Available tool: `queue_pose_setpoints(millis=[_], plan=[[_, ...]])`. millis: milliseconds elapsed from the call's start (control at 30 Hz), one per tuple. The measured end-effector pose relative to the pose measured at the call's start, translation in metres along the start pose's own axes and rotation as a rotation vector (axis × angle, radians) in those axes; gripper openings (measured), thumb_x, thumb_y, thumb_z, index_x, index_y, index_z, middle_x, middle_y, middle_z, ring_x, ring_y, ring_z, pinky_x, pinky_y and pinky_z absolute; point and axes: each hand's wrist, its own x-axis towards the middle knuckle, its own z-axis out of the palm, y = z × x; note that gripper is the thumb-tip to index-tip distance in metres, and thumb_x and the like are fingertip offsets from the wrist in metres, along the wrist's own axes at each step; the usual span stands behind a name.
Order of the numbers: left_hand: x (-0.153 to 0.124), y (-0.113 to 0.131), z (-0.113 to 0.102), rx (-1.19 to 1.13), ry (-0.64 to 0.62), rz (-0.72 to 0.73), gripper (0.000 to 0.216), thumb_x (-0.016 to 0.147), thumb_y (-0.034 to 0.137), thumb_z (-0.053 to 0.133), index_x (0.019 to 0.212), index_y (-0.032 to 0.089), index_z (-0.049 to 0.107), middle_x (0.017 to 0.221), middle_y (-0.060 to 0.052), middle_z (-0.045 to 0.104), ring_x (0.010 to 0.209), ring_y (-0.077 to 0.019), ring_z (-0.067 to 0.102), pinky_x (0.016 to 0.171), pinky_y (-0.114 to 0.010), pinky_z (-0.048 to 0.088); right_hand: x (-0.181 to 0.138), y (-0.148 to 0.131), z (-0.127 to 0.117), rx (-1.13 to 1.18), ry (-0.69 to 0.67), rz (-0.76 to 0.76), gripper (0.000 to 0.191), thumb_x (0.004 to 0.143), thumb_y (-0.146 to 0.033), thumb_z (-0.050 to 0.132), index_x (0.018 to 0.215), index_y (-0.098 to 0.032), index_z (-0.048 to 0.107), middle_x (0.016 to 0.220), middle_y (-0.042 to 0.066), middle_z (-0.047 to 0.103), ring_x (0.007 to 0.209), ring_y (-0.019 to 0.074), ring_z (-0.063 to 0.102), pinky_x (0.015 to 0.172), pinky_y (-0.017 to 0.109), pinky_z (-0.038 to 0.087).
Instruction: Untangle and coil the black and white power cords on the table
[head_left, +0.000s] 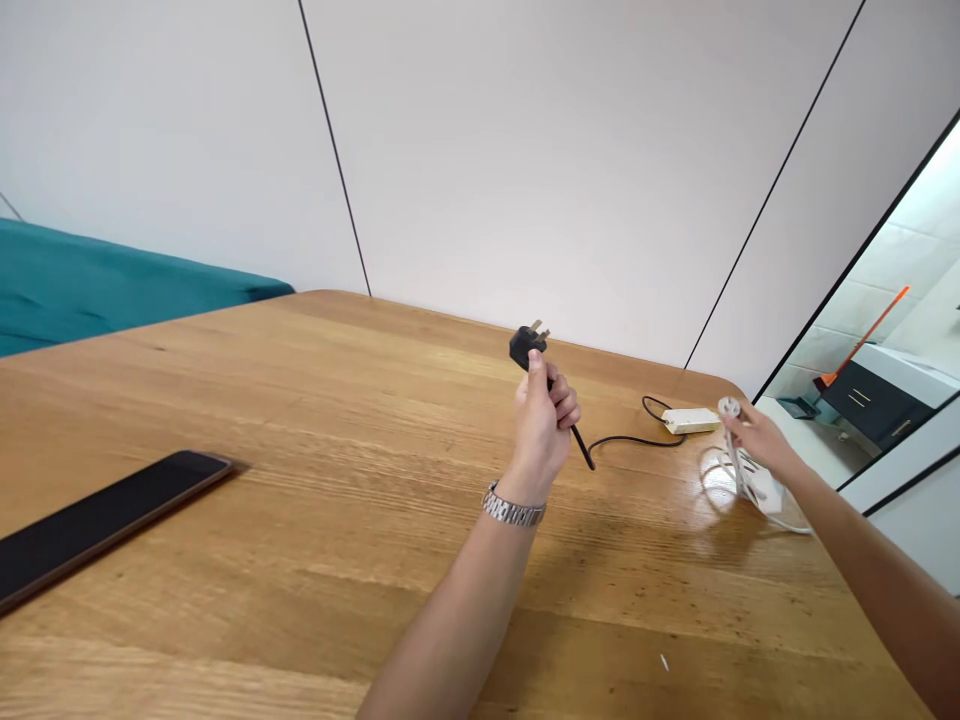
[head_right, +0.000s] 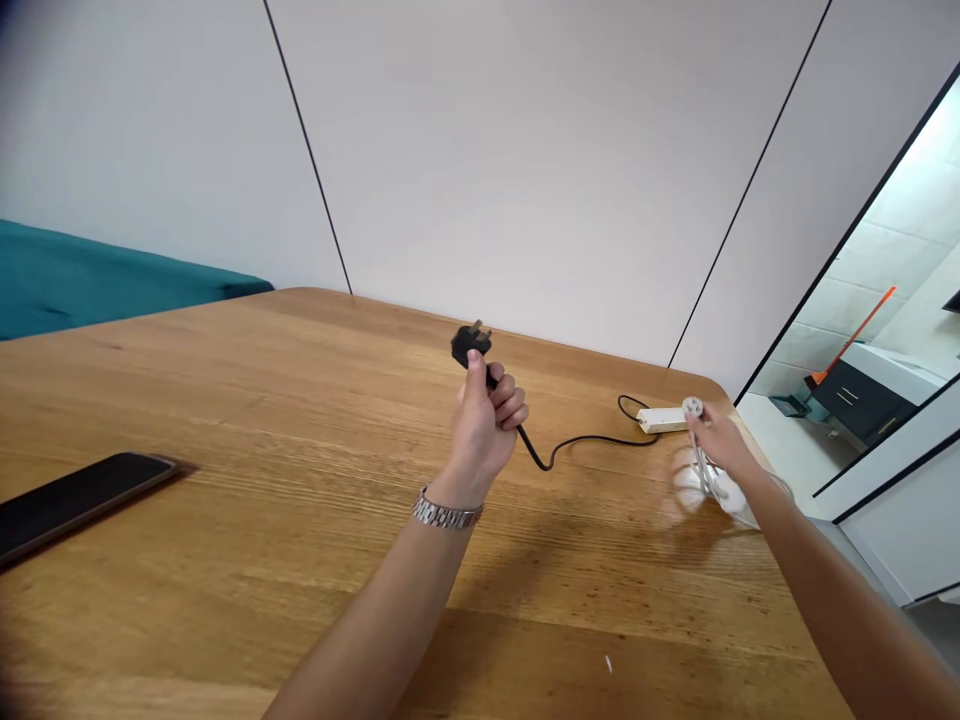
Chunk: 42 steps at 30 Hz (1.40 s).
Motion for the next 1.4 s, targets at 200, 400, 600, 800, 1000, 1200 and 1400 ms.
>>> queue_pose_setpoints(millis=[200,400,600,800,1000,1200,1400], plan=[[-0.005,-0.016,0.002,0.122,-0.052,0.011,0.044,0.072,0.044,0.070,0.069,0.020,0.034,0.051,0.012,0.025,0.037,-0.0013,0.020,0.036,-0.013,0.017,0.006,-0.065,-0.045,0.520,0.080,-0.064,0.035,0.070,-0.052,0.067,0.080,-0.020,0.057,0.073,0.000,0.056,0.063,0.0127,0.056,0.057,0.025,0.052],[-0.009,-0.021,0.003,0.230,-0.207,-0.097,0.034,0.075,0.041,0.064,0.071,0.020,0.038,0.050,0.011,0.025,0.038,-0.0026,0.022,0.038,-0.015,0.017,-0.014,-0.122,-0.056,0.596,0.012,-0.240,0.037,0.072,-0.054,0.068,0.085,-0.021,0.061,0.083,0.001,0.059,0.071,0.0131,0.059,0.060,0.026,0.053],[-0.018,-0.030,0.007,0.375,-0.332,0.146,0.031,0.078,0.045,0.061,0.075,0.018,0.046,0.066,0.003,0.047,0.058,-0.0075,0.047,0.055,-0.019,0.041,-0.045,-0.182,-0.044,0.539,-0.029,-0.539,0.034,0.075,-0.052,0.067,0.093,-0.023,0.063,0.087,0.002,0.060,0.074,0.0137,0.059,0.062,0.027,0.054],[-0.038,-0.024,0.022,0.161,-0.419,0.151,0.048,0.063,0.045,0.077,0.091,0.020,0.049,0.089,-0.002,0.056,0.073,-0.0114,0.058,0.066,-0.024,0.051,-0.078,-0.232,-0.007,0.503,-0.054,-0.711,0.040,0.079,-0.055,0.061,0.100,-0.021,0.062,0.090,0.001,0.059,0.086,0.0156,0.061,0.068,0.028,0.054],[-0.042,0.016,0.025,0.070,-0.224,0.015,0.041,0.071,0.038,0.073,0.075,0.021,0.037,0.053,0.011,0.033,0.034,-0.0006,0.027,0.033,-0.013,0.021,-0.056,-0.212,0.017,0.313,0.118,-0.769,0.048,0.084,-0.059,0.052,0.116,-0.024,0.058,0.105,0.003,0.060,0.100,0.0190,0.057,0.081,0.033,0.049],[-0.028,0.048,0.014,0.001,-0.032,0.064,0.038,0.079,0.034,0.067,0.068,0.020,0.033,0.050,0.011,0.025,0.033,-0.0002,0.018,0.032,-0.013,0.013,-0.001,-0.086,0.047,-0.473,0.055,-0.281,0.046,0.081,-0.054,0.056,0.110,-0.019,0.064,0.116,0.013,0.061,0.114,0.0318,0.049,0.096,0.048,0.037],[-0.013,0.095,-0.008,0.062,0.064,0.204,0.033,0.093,0.023,0.045,0.063,0.019,0.033,0.045,0.009,0.018,0.032,-0.0031,0.011,0.031,-0.017,0.007,0.011,0.033,0.053,-0.672,0.087,-0.228,0.040,0.087,-0.052,0.045,0.091,-0.019,0.067,0.105,0.012,0.063,0.107,0.0294,0.050,0.087,0.042,0.038]])
